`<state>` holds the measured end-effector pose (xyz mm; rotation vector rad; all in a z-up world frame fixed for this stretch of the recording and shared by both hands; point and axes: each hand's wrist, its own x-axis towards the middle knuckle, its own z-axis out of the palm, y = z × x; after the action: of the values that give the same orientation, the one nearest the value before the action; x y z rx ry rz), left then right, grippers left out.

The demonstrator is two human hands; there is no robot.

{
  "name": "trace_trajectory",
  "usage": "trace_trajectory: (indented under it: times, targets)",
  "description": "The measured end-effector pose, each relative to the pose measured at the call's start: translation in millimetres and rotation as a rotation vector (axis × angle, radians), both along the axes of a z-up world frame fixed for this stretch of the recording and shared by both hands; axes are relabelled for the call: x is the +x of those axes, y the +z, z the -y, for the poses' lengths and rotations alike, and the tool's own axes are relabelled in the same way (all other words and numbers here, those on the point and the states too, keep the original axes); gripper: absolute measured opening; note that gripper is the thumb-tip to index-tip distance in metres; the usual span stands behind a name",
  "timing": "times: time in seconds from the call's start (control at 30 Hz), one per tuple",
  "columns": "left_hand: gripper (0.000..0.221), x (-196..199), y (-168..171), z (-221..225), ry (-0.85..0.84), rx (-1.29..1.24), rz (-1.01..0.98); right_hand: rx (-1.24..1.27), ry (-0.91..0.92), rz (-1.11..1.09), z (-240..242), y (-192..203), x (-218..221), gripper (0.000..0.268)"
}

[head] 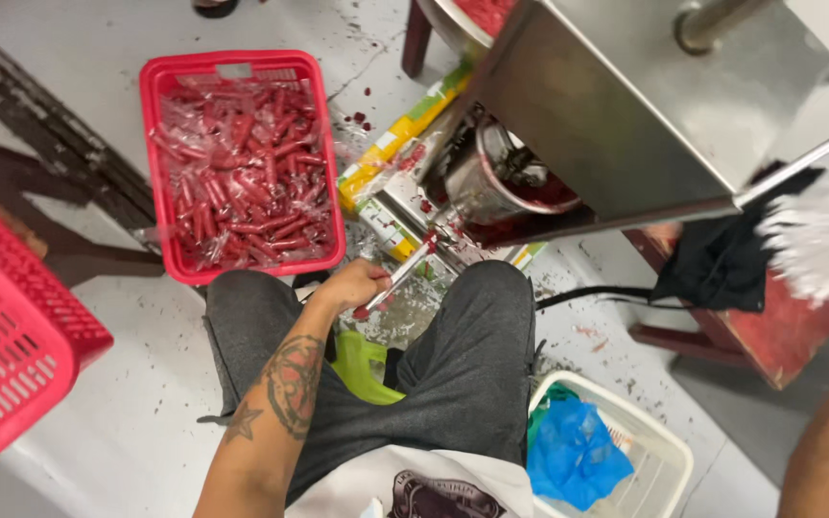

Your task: The person sits on the floor and operates a manual sausage stuffer by turning a crank handle. They guide a clear plastic casing into the machine's nozzle to fill it with red meat, then tie off the filled casing and place it into a red basket.

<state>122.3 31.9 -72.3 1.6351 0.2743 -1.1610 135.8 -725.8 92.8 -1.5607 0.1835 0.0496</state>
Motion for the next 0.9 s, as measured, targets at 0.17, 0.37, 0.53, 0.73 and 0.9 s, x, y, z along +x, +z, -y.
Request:
trace_trajectory:
  times: [0.17,0.37,0.53,0.73,0.9]
  targets:
    - [0.024,-12.7,-3.6,-17.3,0.095,-0.045,-0.087,-0.449,-0.273,0.101,-161.3,8.3,66.2,0.058]
    - [0.021,-30.8,-31.4,-31.1,0.235,-0.109,-0.176,-0.429,-0.392,0.147,-159.4,5.0,61.6,0.047]
    - [0.026,-41.1,-33.0,-34.8,0.257,-0.120,-0.192,-0.643,-0.345,-0.002,-163.8,20.0,57.4,0.036]
    - [0.034,-39.2,-14.6,-32.3,0.215,-0.104,-0.160,-0.683,-0.318,0.112,-149.9,22.7,59.0,0.037]
    - [0.030,-42.6,9.9,-34.1,0.097,-0.060,-0.023,-0.810,-0.180,0.139,-131.2,34.0,58.4,0.041]
